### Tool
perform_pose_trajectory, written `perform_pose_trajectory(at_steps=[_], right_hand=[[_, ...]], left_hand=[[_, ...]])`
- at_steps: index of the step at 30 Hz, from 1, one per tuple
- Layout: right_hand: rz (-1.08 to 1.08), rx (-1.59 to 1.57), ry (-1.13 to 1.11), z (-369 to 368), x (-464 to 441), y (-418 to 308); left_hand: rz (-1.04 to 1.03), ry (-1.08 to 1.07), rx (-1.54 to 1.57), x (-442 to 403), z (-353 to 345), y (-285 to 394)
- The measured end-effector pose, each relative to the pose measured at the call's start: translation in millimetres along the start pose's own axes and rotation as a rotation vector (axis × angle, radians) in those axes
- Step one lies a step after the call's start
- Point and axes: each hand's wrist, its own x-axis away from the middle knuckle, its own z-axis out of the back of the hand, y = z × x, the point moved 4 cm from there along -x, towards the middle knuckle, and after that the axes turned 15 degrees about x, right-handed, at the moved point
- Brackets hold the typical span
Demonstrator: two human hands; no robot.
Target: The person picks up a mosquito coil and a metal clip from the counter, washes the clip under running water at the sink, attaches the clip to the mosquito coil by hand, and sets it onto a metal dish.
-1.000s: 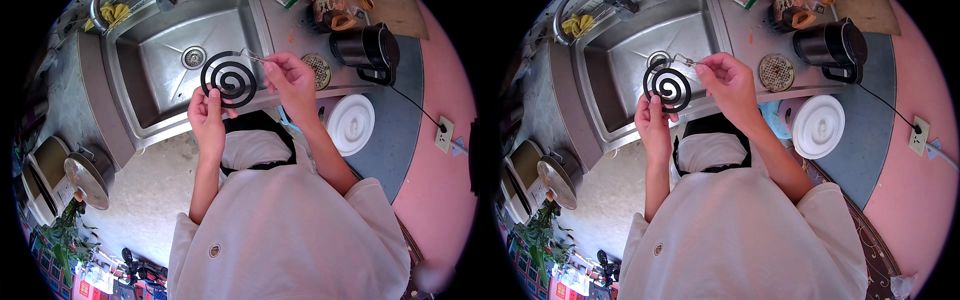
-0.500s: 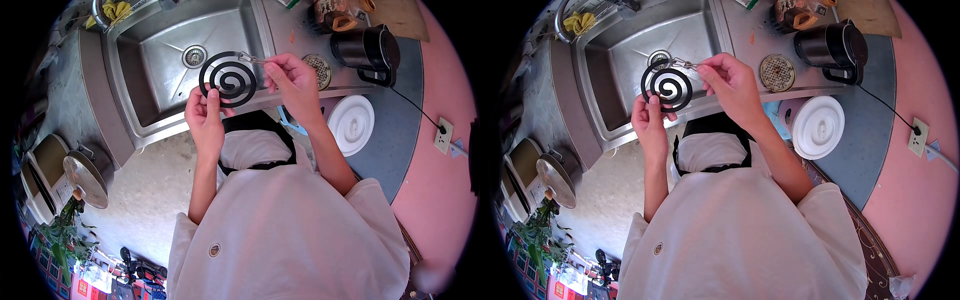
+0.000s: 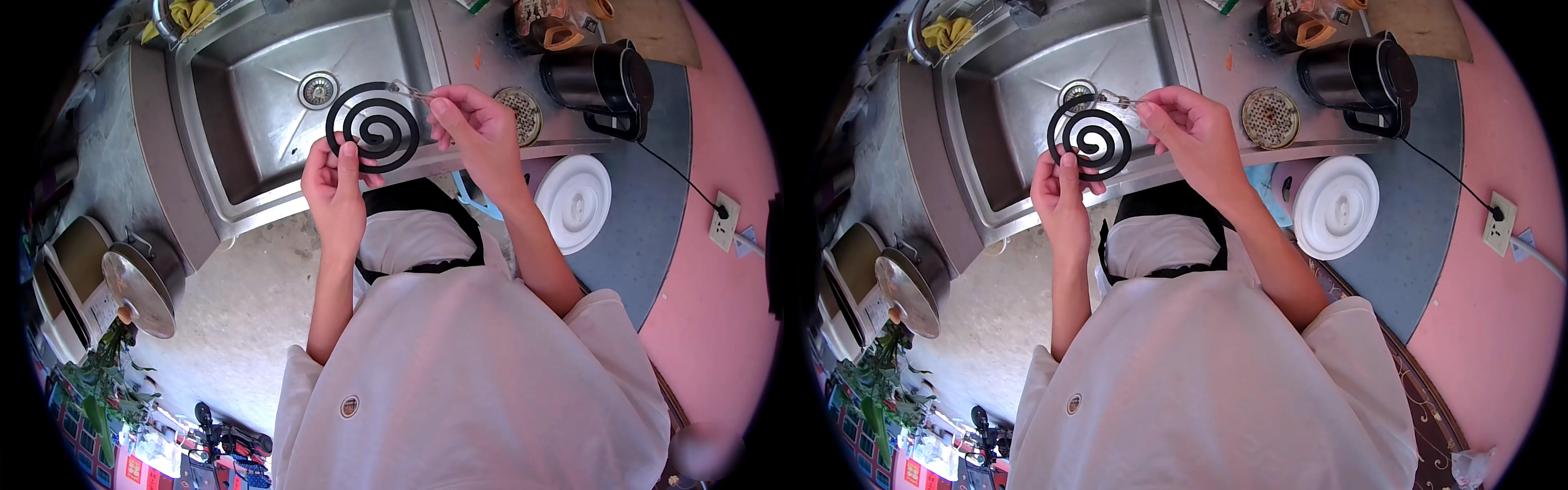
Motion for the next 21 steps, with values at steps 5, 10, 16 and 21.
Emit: perform_pose_trajectory(at_steps=[5, 10, 16, 21], right_hand=[[-0.011, 0.016, -0.020, 1.3, -1.5, 3.4], [-0.037, 0.010, -0.081, -0.1, -6.1, 11.4], [-0.042, 0.071, 0.021, 0.7, -8.9, 14.9], [0.118, 0.220, 0.181, 1.4, -20.9, 15.9]], left_hand=[[0.013, -0.001, 0.029, -1.1, 3.5, -4.4], [0.084, 0.016, 0.020, -3.4, 7.0, -8.6], [0.112, 0.055, 0.067, -3.9, 11.9, -10.0], [0.094, 0.093, 0.069, -3.7, 20.4, -8.5]])
